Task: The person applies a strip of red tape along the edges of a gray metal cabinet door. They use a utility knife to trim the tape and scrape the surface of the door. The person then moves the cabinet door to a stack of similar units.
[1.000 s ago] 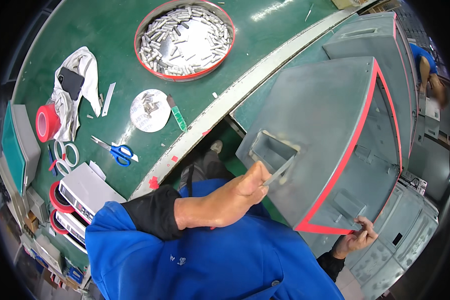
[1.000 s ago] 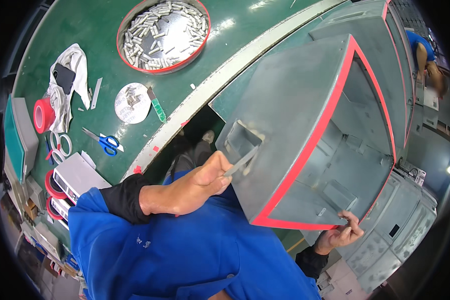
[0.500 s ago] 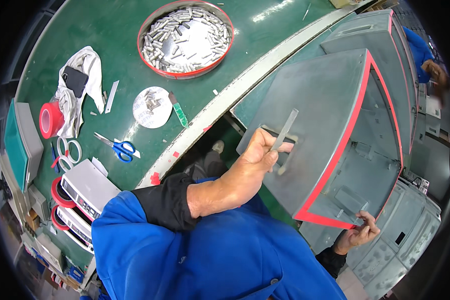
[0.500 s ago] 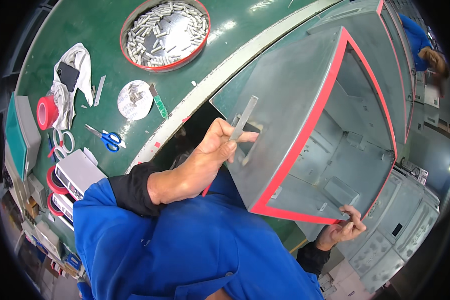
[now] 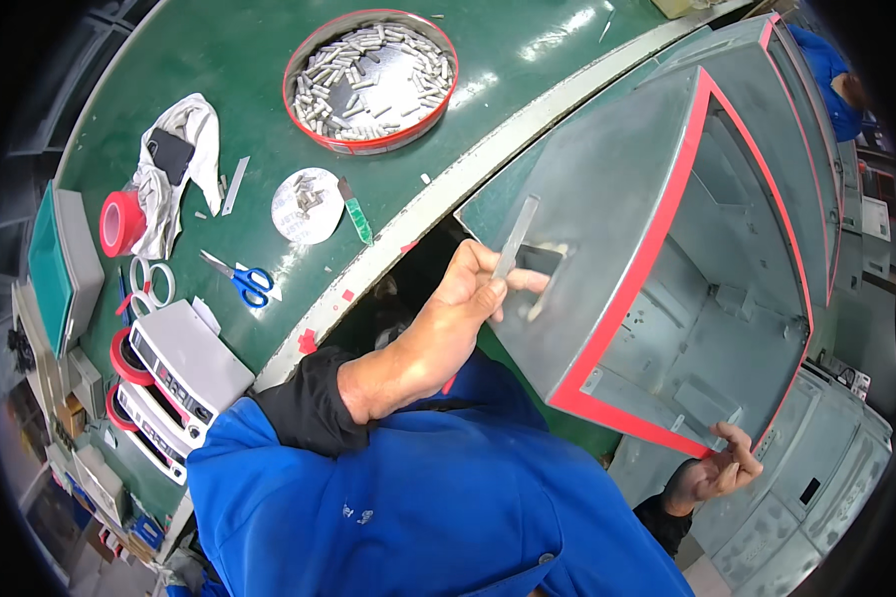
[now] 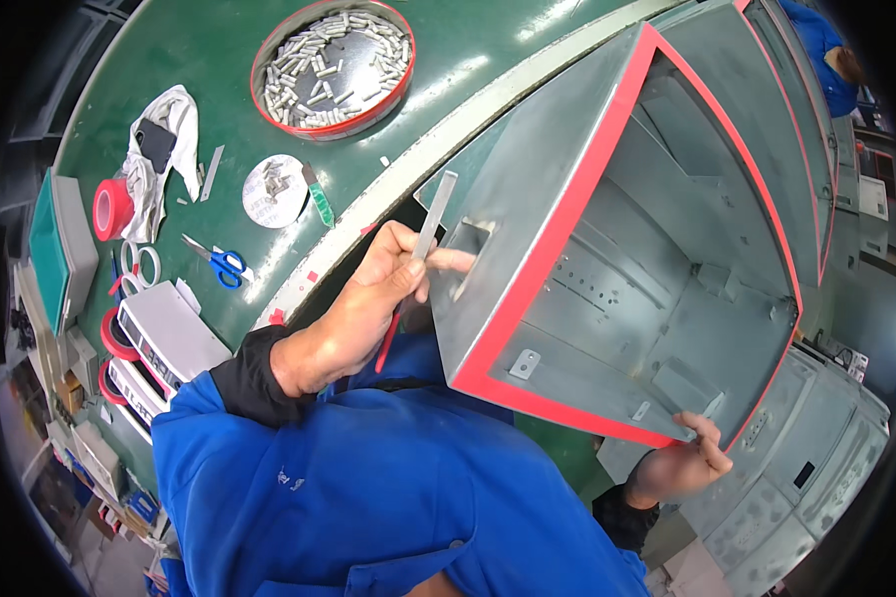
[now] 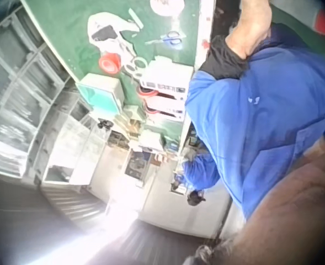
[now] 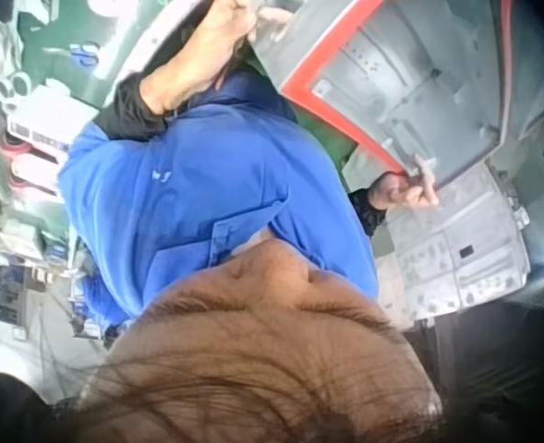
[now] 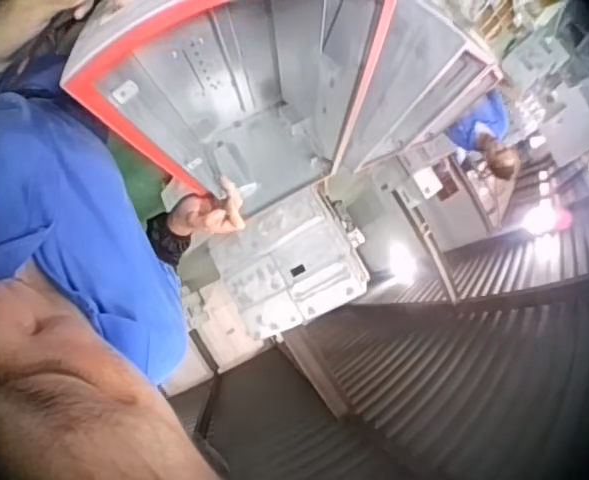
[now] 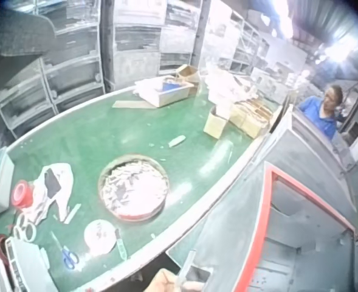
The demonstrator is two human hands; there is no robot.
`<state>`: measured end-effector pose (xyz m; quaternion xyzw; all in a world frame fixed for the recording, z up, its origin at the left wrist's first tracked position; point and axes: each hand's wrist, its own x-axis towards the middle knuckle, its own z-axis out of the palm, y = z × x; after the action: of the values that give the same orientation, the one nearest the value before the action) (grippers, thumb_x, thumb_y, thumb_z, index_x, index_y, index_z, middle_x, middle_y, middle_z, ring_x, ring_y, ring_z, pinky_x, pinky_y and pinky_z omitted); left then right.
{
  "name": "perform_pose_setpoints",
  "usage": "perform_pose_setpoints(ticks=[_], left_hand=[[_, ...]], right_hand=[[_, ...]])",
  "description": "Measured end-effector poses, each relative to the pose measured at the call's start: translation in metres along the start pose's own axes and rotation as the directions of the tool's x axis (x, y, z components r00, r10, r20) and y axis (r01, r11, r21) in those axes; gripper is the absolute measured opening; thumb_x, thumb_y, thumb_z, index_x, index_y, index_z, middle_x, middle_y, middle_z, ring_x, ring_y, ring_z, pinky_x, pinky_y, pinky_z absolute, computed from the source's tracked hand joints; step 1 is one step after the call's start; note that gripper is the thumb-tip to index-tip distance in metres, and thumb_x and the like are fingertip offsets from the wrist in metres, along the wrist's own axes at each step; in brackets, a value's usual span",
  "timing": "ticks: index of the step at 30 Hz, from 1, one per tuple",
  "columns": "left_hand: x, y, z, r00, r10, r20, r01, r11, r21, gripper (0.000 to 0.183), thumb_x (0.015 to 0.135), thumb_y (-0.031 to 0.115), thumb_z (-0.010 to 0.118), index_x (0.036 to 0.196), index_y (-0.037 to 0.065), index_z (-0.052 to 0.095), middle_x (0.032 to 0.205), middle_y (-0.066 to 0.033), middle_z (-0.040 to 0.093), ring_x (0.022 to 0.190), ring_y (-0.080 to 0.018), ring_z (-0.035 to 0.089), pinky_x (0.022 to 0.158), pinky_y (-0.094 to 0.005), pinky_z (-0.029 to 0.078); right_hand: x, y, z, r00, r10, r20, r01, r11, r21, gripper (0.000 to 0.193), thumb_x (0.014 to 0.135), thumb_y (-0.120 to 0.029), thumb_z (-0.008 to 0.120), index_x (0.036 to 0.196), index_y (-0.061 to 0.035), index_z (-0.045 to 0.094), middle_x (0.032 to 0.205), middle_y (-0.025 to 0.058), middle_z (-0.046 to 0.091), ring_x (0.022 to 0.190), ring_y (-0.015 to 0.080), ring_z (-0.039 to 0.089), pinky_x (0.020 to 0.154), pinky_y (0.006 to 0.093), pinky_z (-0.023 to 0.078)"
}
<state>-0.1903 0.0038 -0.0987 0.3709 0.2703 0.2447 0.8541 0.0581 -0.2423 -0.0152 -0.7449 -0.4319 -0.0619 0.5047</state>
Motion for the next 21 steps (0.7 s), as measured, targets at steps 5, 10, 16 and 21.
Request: perform_pose_setpoints(ticks=[5,10,16,21], left_hand=[[0.006,-0.001,0.006,1.0,0.025,-0.013,-0.026,0.998,-0.06,0.007,0.098,0.019,0.037,0.101,0.012,0.037,0.119,-0.0137,0.056,0.076,-0.0075,0.036,0.076,-0.0228,0.034],[-0.006,-0.01,-0.001,0.994,0.058,-0.09,-0.053,0.997,0.056,0.01,0.098,0.022,0.038,0.099,0.012,0.036,0.099,-0.0074,0.055,0.073,-0.0075,0.035,0.072,-0.0221,0.033],[-0.023,-0.033,-0.014,0.997,-0.035,0.067,0.039,0.998,-0.054,0.017,0.098,0.025,0.039,0.093,0.01,0.035,0.072,0.0012,0.034,0.066,-0.0078,0.032,0.064,-0.0219,0.03],[-0.023,-0.005,-0.008,0.955,-0.261,0.144,0.245,0.962,0.117,0.011,0.098,0.017,0.036,0.092,0.007,0.034,0.072,0.0007,0.034,0.064,-0.0077,0.03,0.061,-0.0228,0.03]], right_hand=[[-0.005,0.004,-0.005,0.998,0.064,0.014,-0.065,0.987,0.144,0.022,0.09,-0.025,0.035,0.088,-0.0035,0.038,0.078,0.0182,0.055,0.065,0.0153,0.045,0.064,0.029,0.038],[-0.002,0.004,-0.006,0.997,0.063,0.043,-0.068,0.988,0.139,0.021,0.089,-0.026,0.037,0.089,-0.0046,0.039,0.075,0.0151,0.053,0.066,0.014,0.043,0.062,0.0269,0.036],[-0.006,0.005,-0.013,0.993,0.085,0.079,-0.092,0.992,0.089,0.022,0.091,-0.026,0.037,0.091,-0.0042,0.039,0.076,0.0143,0.053,0.065,0.0131,0.042,0.061,0.0254,0.035],[-0.001,-0.004,0.0,0.994,0.088,0.058,-0.088,0.996,0.001,0.021,0.091,-0.026,0.037,0.089,-0.0049,0.036,0.073,0.0142,0.053,0.063,0.0129,0.04,0.057,0.0248,0.033]])
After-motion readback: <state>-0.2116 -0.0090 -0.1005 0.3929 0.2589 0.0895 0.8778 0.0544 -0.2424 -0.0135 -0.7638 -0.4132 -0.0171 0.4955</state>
